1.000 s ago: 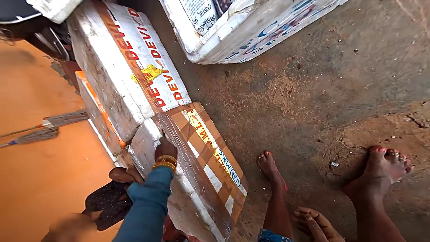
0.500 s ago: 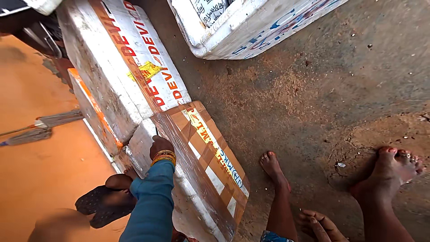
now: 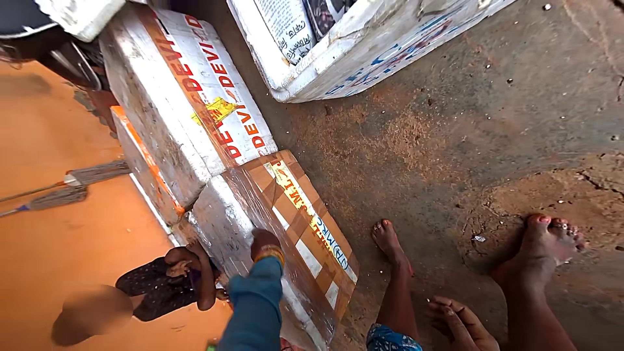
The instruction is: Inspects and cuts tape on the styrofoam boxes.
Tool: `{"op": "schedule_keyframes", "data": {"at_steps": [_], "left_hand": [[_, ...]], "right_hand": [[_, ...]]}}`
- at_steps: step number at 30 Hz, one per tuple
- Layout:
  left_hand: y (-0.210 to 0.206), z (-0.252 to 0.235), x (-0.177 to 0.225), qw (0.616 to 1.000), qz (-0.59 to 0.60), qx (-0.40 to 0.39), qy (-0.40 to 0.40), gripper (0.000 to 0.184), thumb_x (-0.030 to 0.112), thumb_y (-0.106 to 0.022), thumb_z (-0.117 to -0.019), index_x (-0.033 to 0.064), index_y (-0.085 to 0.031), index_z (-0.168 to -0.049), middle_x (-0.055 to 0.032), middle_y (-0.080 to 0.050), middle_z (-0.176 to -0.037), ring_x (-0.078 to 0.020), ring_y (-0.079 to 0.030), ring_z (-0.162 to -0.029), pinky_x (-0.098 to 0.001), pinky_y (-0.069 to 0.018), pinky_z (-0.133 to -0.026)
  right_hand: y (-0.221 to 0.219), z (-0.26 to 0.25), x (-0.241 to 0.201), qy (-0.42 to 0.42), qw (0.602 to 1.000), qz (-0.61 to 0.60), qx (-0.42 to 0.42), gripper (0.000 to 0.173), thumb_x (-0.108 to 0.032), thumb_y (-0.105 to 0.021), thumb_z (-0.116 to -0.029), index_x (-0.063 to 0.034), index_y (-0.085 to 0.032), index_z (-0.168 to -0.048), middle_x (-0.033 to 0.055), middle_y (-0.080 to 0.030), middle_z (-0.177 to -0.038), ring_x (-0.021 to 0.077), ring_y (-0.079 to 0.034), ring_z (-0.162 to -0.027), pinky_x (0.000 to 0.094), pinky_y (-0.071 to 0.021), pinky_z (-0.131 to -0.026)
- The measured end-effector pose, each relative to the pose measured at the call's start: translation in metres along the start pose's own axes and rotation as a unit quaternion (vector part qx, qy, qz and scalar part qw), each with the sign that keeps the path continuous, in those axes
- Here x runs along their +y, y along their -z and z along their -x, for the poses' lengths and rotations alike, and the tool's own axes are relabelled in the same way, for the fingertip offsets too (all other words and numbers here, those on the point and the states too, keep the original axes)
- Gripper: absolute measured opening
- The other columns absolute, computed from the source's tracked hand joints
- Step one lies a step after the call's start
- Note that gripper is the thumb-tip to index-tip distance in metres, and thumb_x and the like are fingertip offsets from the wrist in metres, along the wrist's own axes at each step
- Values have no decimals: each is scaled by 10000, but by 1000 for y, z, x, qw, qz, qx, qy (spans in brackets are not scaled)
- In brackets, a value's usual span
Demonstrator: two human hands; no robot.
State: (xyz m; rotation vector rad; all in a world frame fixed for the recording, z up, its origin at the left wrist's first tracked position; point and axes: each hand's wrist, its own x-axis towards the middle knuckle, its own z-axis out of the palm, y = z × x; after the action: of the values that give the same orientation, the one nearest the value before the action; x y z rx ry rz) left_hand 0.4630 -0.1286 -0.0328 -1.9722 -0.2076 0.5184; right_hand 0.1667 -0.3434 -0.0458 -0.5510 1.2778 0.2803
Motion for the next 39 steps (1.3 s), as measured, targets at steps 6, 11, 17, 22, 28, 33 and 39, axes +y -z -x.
{"op": "schedule_keyframes", "data": {"at_steps": [6,11,17,22,28,33,39], "left_hand": [[-56,92,-26,944,211,-226,117,514,239,-216,-1131,-29,-394,-1532,-246,-634,-1373,-386,-640,-1261,-526,-526,-1037],[-74,138,-32,933,191,-271,140,520,246,-162,-1146,-24,-323,-1560,-237,-653,-1349,-360,-647,-1265,-499,-526,-1040],[-65,138,-15,931,128,-318,126,500,177,-355,-1114,-19,-275,-1567,-209,-635,-1384,-307,-640,-1283,-444,-531,-1047],[-81,138,-16,946,108,-278,131,483,138,-431,-1077,10,-350,-1535,-190,-698,-1271,-305,-686,-1204,-444,-555,-1007],[-60,164,-27,915,129,-368,107,562,107,-412,-1091,-33,-217,-1599,-235,-593,-1428,-328,-595,-1330,-454,-470,-1111],[-169,204,-51,927,165,-315,119,555,121,-478,-1068,-23,-298,-1573,-276,-688,-1249,-406,-679,-1188,-542,-527,-1027],[-92,194,-38,890,121,-430,92,552,120,-324,-1113,6,-155,-1627,-208,-594,-1441,-307,-597,-1339,-430,-483,-1105]], "right_hand": [[9,3,-19,5,1000,-14,21,249,-43,-370,-1020,26,-591,-1114,-18,-706,-932,45,-703,-807,230,-603,-749],[11,6,-24,-9,999,-28,39,255,-40,-372,-1024,29,-600,-1116,1,-701,-933,59,-700,-817,229,-596,-752],[10,4,-18,-6,998,-43,48,253,-42,-378,-1021,16,-612,-1100,-4,-709,-928,65,-704,-812,226,-597,-744],[11,3,-17,-2,999,-24,38,266,-51,-367,-1023,27,-599,-1128,10,-712,-942,81,-714,-832,245,-604,-760],[13,8,-16,-2,1000,24,-1,258,-32,-373,-1009,28,-596,-1123,-12,-707,-950,53,-708,-834,229,-603,-767],[24,3,-15,-1,998,63,4,247,-30,-372,-1014,24,-590,-1116,-18,-708,-931,46,-704,-807,226,-602,-743],[34,10,-16,12,995,103,-7,262,-53,-385,-1017,41,-607,-1122,15,-711,-940,62,-708,-816,228,-601,-744]]}}
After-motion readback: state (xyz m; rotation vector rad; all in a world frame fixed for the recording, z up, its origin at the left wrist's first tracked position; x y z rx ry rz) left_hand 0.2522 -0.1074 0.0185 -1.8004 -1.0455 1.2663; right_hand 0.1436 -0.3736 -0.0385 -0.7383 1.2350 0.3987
